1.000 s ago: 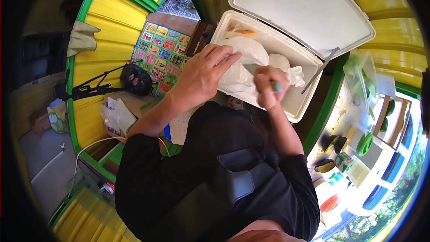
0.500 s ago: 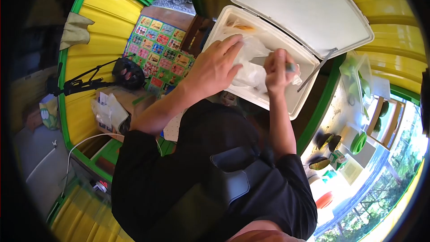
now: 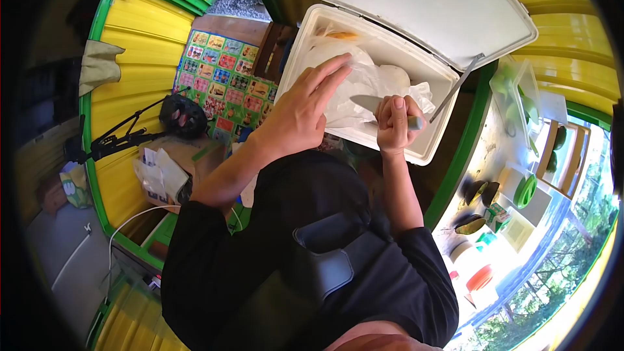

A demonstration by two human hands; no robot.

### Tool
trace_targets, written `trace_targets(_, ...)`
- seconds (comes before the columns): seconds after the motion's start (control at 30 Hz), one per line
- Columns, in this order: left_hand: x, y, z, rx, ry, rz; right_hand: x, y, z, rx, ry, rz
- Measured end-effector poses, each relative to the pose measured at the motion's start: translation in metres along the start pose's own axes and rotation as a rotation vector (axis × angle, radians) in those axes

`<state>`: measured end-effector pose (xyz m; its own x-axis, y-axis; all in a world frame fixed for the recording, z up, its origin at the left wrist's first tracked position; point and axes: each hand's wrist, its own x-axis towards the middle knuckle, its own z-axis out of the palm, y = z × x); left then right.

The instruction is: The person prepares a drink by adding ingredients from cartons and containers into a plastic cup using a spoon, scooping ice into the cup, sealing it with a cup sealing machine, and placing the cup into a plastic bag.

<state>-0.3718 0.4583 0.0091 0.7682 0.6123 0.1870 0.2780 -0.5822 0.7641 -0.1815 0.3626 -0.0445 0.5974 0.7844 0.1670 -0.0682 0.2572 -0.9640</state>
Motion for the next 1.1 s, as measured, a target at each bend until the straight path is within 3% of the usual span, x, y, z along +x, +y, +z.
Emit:
trace_targets(0.07,0.003,-0.001,-0.005,0.01,0.004,0.003,0.006,-0.003,0.01,0.085,-0.035,-0.233)
trace_targets(0.2,0.005,0.0,-0.008,0.048,-0.02,0.0,0.018,-0.023,0.02,0.176,-0.037,-0.229)
trace_targets(0.27,0.006,0.0,-0.01,0.065,-0.023,0.001,0.012,-0.045,0.019,0.077,-0.006,-0.151)
trace_targets(0.37,0.001,-0.001,-0.013,0.055,-0.081,-0.046,0.004,-0.078,0.019,0.268,-0.112,-0.213)
trace_targets(0.47,0.0,-0.004,-0.016,0.079,-0.034,-0.004,-0.002,-0.087,0.029,0.238,-0.143,-0.266)
trace_targets(0.6,-0.002,-0.004,-0.019,0.064,-0.03,-0.021,-0.008,-0.037,0.036,-0.26,-0.116,-0.142)
trace_targets(0.8,0.0,-0.005,-0.017,0.05,-0.003,-0.016,-0.005,-0.056,0.042,0.086,-0.145,-0.166)
trace_targets(0.9,-0.001,-0.003,-0.015,0.032,0.002,-0.019,0.004,-0.027,0.037,-0.133,-0.154,-0.154)
trace_targets(0.93,0.0,-0.002,-0.015,0.023,0.017,-0.018,0.003,-0.026,0.031,-0.081,-0.153,-0.112)
trace_targets(1.0,-0.002,-0.001,-0.016,0.049,0.009,-0.057,-0.005,-0.07,0.028,0.027,-0.106,-0.139)
trace_targets(1.1,0.002,-0.004,-0.009,0.038,0.05,-0.074,0.015,-0.157,-0.013,0.29,-0.136,-0.444)
